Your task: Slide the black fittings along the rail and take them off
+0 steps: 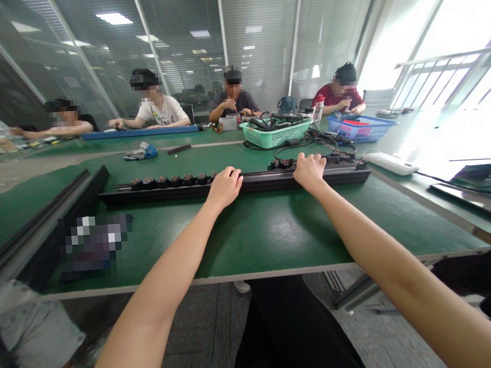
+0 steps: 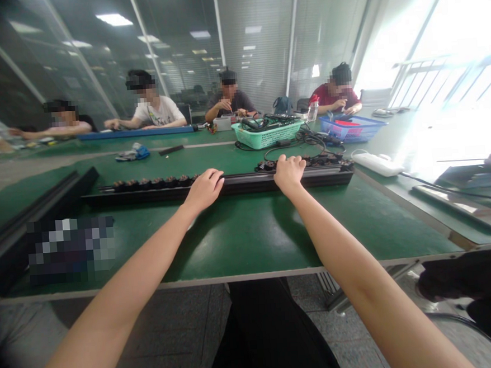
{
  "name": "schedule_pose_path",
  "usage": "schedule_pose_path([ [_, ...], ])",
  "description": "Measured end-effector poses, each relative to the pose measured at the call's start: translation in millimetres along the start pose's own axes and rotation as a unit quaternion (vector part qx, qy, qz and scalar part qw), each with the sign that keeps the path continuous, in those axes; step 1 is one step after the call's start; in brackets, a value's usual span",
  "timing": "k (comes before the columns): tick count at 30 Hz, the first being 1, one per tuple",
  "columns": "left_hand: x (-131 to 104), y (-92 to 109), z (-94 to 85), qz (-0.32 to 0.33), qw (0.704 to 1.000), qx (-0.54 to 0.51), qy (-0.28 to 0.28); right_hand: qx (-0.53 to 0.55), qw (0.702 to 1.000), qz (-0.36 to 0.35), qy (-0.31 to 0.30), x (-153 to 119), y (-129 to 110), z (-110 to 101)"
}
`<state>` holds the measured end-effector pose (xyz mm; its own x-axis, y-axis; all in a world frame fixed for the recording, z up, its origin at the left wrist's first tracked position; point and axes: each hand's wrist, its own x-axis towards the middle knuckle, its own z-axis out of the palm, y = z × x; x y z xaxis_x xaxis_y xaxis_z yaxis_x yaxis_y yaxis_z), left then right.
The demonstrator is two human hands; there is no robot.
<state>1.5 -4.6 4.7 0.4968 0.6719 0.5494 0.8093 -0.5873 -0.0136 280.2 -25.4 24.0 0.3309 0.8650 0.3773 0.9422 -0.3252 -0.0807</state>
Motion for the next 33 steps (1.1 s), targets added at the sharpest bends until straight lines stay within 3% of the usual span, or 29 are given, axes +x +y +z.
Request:
schedule_pose_path([
  [33, 0.1, -1.2, 1.4, 0.001, 1.000, -0.003, 0.005, -0.008, 1.000, 0.013, -0.027, 0.7, 2.5, -6.6],
])
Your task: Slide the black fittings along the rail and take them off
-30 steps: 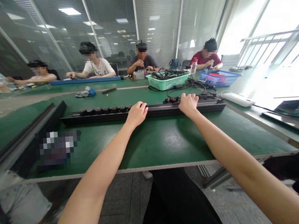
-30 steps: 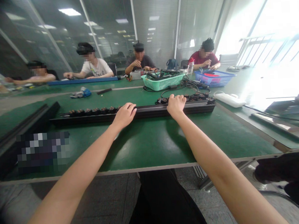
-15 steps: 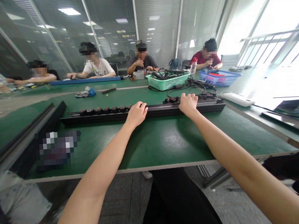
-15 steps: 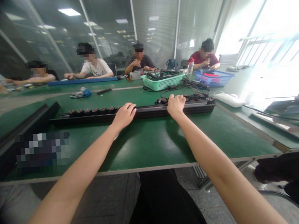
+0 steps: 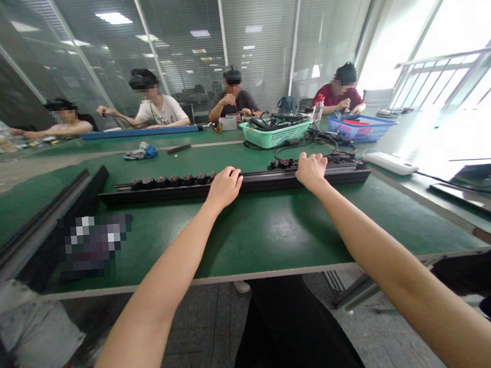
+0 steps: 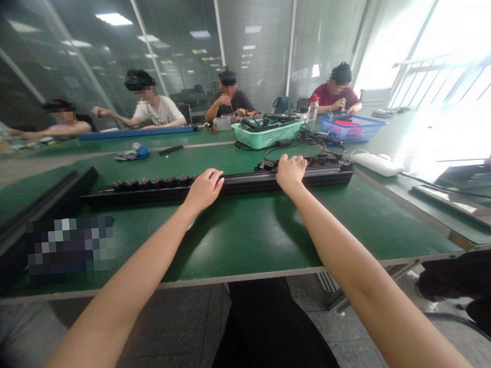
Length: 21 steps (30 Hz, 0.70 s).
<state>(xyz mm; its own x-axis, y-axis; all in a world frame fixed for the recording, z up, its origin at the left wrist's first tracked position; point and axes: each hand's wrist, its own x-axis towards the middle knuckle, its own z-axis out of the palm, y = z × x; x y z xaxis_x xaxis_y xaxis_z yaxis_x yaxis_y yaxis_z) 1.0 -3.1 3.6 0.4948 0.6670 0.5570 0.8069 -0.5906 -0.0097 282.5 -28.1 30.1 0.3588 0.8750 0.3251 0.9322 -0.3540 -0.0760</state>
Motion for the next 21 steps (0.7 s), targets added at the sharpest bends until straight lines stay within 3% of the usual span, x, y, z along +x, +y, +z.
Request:
schedule_pose_path([
  [21, 0.5, 0.5, -0.1, 0.000, 1.000, 0.008, -0.004, -0.009, 1.000, 0.018, -0.017, 3.0, 2.3, -2.1],
])
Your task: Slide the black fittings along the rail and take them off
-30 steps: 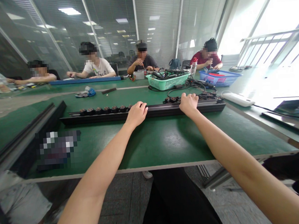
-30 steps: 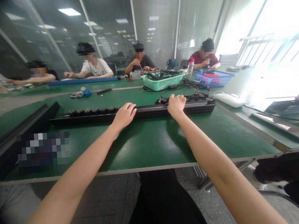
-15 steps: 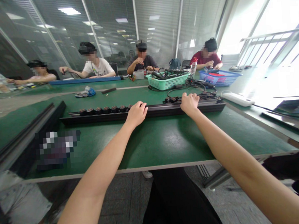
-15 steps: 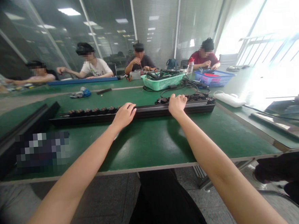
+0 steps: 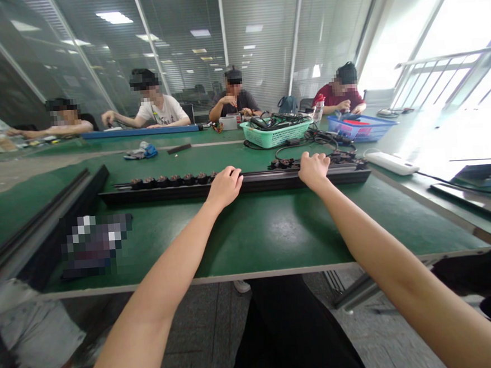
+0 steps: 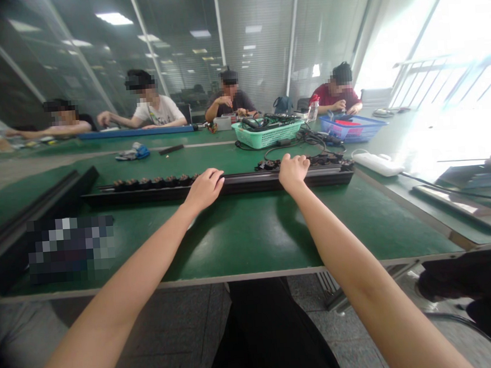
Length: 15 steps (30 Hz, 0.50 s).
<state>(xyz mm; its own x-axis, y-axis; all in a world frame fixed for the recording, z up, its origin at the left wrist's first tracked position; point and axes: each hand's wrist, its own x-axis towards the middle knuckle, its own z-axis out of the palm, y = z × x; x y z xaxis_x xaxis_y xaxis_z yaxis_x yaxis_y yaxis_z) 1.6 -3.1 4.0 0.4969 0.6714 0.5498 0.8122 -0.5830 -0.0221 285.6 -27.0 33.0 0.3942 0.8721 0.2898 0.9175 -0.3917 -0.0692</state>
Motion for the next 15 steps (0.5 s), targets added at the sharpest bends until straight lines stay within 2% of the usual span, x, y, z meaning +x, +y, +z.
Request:
schedule_pose_path([
  [15, -0.5, -1.2, 1.8, 0.005, 1.000, 0.000, 0.009, 0.009, 1.000, 0.009, 0.002, -0.9, -0.2, -1.0],
])
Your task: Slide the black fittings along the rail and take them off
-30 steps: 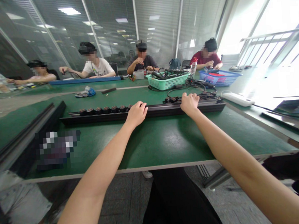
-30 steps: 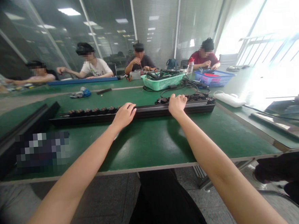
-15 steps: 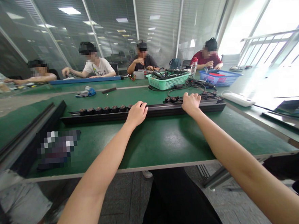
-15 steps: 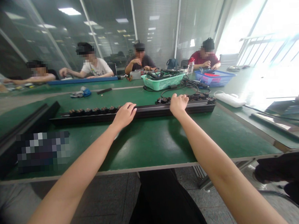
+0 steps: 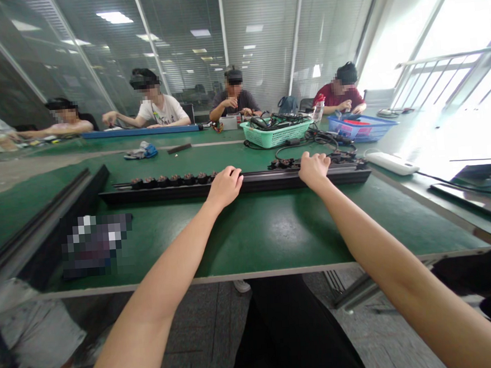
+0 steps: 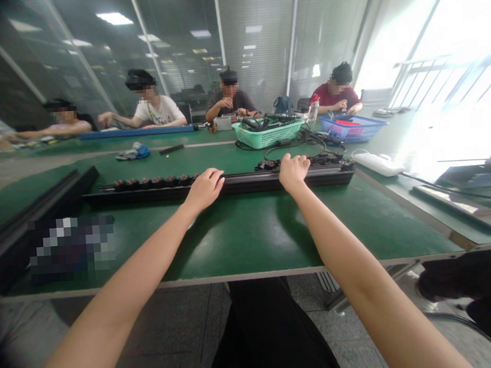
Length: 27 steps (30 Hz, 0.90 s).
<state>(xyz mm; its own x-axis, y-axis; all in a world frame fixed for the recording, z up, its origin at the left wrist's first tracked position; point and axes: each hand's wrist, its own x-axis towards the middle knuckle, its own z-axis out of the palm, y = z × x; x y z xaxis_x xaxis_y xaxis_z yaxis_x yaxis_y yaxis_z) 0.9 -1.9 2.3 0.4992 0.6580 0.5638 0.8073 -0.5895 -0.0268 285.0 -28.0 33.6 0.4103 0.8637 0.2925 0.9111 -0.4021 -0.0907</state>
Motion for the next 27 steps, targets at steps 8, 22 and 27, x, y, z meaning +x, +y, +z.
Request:
schedule_pose_path([
  [8, 0.0, 0.4, -1.2, -0.002, 1.000, -0.002, -0.003, -0.005, 1.000, -0.002, -0.001, 2.2, 0.0, 1.6],
  [22, -0.4, 1.1, -2.1, -0.009, 1.000, -0.009, -0.006, 0.003, 1.000, 0.004, -0.004, 0.1, 1.9, -1.3],
  [27, -0.3, 1.1, -2.3, -0.008, 1.000, -0.005, -0.007, 0.001, 1.000, 0.002, -0.009, -0.2, 1.8, -2.7],
])
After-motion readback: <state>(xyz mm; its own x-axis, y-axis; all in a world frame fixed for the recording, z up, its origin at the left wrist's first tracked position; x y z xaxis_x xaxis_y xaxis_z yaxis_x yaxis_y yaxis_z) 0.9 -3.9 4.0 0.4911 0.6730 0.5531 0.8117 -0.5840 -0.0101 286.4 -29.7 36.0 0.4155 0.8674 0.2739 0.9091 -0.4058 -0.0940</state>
